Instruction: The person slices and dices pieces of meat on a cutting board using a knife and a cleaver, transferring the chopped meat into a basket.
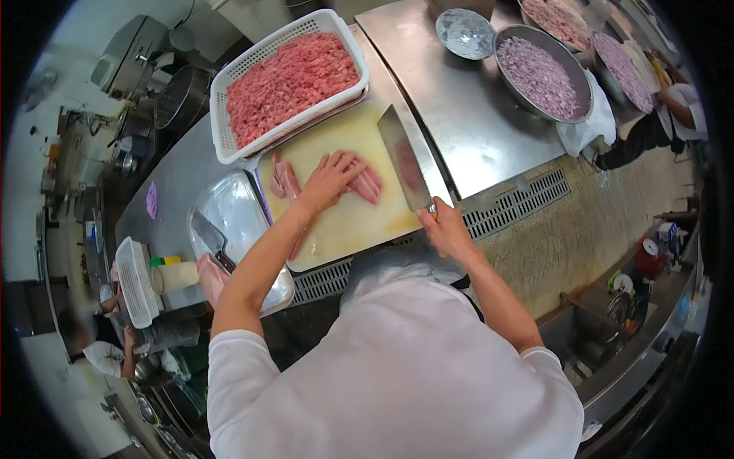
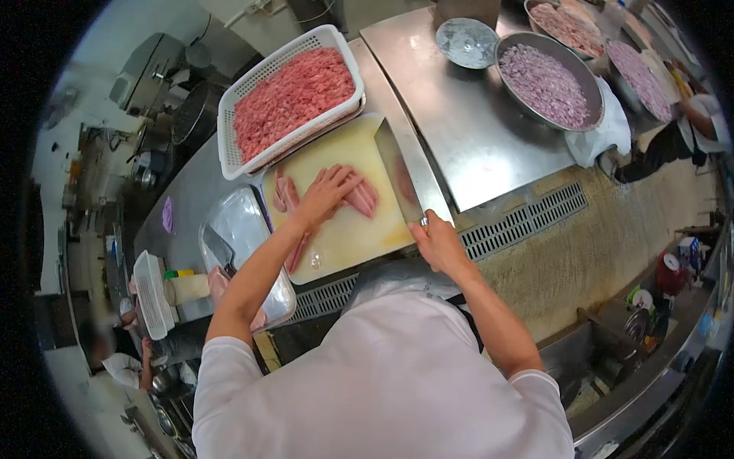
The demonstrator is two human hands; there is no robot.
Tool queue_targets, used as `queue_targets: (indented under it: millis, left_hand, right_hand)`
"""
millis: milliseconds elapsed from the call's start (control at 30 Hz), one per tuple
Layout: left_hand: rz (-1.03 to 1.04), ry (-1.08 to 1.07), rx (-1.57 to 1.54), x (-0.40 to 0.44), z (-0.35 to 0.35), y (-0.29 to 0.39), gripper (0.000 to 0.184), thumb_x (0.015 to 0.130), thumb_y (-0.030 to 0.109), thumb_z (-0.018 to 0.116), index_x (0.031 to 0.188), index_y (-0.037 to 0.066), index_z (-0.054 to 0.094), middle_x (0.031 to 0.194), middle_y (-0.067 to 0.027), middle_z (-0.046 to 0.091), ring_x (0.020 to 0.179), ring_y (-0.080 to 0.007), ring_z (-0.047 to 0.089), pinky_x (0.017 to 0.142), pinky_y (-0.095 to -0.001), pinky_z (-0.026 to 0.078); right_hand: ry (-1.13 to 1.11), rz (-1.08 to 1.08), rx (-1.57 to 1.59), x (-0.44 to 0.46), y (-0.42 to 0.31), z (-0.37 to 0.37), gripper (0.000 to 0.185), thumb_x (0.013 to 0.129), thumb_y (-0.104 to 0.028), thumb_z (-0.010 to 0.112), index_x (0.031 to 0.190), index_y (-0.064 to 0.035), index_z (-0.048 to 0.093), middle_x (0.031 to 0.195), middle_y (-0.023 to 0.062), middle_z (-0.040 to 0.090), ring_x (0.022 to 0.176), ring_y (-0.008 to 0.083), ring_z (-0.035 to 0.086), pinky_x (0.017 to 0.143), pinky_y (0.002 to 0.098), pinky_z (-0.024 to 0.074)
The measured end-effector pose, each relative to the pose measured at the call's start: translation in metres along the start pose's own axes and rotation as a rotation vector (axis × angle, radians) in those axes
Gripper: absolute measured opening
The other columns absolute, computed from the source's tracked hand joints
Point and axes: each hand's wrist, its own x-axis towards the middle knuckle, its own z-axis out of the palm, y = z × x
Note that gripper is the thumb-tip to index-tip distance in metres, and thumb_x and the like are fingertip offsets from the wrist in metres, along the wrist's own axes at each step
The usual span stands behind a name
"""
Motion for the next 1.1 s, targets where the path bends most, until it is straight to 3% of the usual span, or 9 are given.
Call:
queue_targets:
  millis: [67,167,400,600,800,867,900,967,1100]
  left_hand:
    - [0.038,-0.018,-0.077,0.008,-0.002,-0.010,0.080,0.081,0.008,0.079,0.154,0.013,0.047,0.154,-0.0114,0.047,0.142,-0.0368,0.045,0.117,-0.0507,0.042]
    - [0.088,-0.058,-0.019,0.021,-0.004,-0.017,0.076,0.081,0.010,0.080,0.151,0.010,0.048,0.148,-0.0108,0.050,0.138,-0.0363,0.048,0.111,-0.0465,0.048]
    - [0.113,-0.054,-0.083,0.030,-0.006,-0.021,0.063,0.082,0.008,0.078,0.140,0.012,0.053,0.137,-0.0119,0.053,0.126,-0.0358,0.052,0.102,-0.0461,0.053]
    - [0.163,-0.006,-0.123,0.029,-0.004,-0.029,0.056,0.083,0.003,0.075,0.135,0.012,0.056,0.133,-0.0121,0.055,0.122,-0.0363,0.053,0.098,-0.0468,0.053]
    - [0.215,-0.069,-0.138,0.009,0.004,-0.011,0.058,0.082,0.000,0.071,0.137,0.012,0.056,0.132,-0.0136,0.055,0.122,-0.0377,0.052,0.100,-0.0488,0.051]
    - [0.220,-0.079,-0.127,-0.003,0.010,-0.001,0.062,0.082,0.000,0.070,0.141,0.012,0.055,0.134,-0.0148,0.055,0.124,-0.0386,0.052,0.102,-0.0492,0.050]
    - [0.211,-0.041,-0.180,-0.009,0.009,0.000,0.066,0.082,0.000,0.071,0.144,0.012,0.053,0.137,-0.0158,0.054,0.127,-0.0396,0.051,0.104,-0.0493,0.049]
    - [0.191,0.045,-0.283,-0.017,0.008,0.004,0.075,0.080,-0.001,0.072,0.151,0.011,0.049,0.145,-0.0177,0.051,0.133,-0.0414,0.048,0.110,-0.0495,0.046]
    - [-0.176,0.488,-0.504,-0.050,0.028,0.037,0.089,0.077,0.002,0.079,0.158,0.006,0.040,0.157,-0.0234,0.042,0.144,-0.0453,0.040,0.119,-0.0507,0.037]
  right_hand:
    - [0.063,-0.038,-0.016,-0.001,0.005,0.011,0.036,0.105,-0.031,0.065,0.099,0.0030,0.054,0.062,0.0084,0.057,0.049,0.0164,0.054,0.048,0.0367,0.0460]
    - [0.101,0.011,-0.046,-0.014,-0.016,0.013,0.039,0.103,-0.032,0.063,0.102,0.0064,0.057,0.074,0.0251,0.068,0.075,0.0426,0.070,0.070,0.0505,0.0524]
    - [0.255,-0.005,-0.037,-0.021,-0.016,0.036,0.040,0.102,-0.031,0.065,0.104,0.0087,0.059,0.074,0.0263,0.069,0.075,0.0455,0.071,0.070,0.0515,0.0525]
    - [0.258,0.114,-0.002,-0.031,-0.039,0.044,0.040,0.101,-0.031,0.065,0.104,0.0085,0.059,0.073,0.0251,0.069,0.074,0.0444,0.071,0.068,0.0508,0.0532]
    - [0.313,-0.008,-0.126,-0.029,-0.025,0.066,0.043,0.102,-0.032,0.066,0.117,0.0077,0.061,0.075,0.0221,0.070,0.068,0.0394,0.070,0.066,0.0469,0.0533]
    - [0.225,0.072,0.113,-0.033,-0.026,0.066,0.047,0.103,-0.035,0.066,0.123,0.0073,0.061,0.076,0.0218,0.070,0.067,0.0377,0.069,0.067,0.0465,0.0529]
    - [0.179,0.116,0.234,-0.035,-0.029,0.067,0.050,0.103,-0.037,0.066,0.126,0.0072,0.062,0.077,0.0217,0.069,0.067,0.0369,0.068,0.067,0.0464,0.0526]
    - [0.186,0.075,0.072,-0.033,-0.028,0.059,0.053,0.104,-0.040,0.064,0.127,0.0070,0.063,0.077,0.0212,0.069,0.068,0.0362,0.067,0.069,0.0464,0.0527]
    - [0.148,0.065,-0.100,-0.032,-0.042,0.043,0.053,0.105,-0.043,0.061,0.125,0.0068,0.065,0.078,0.0221,0.068,0.075,0.0382,0.069,0.072,0.0470,0.0528]
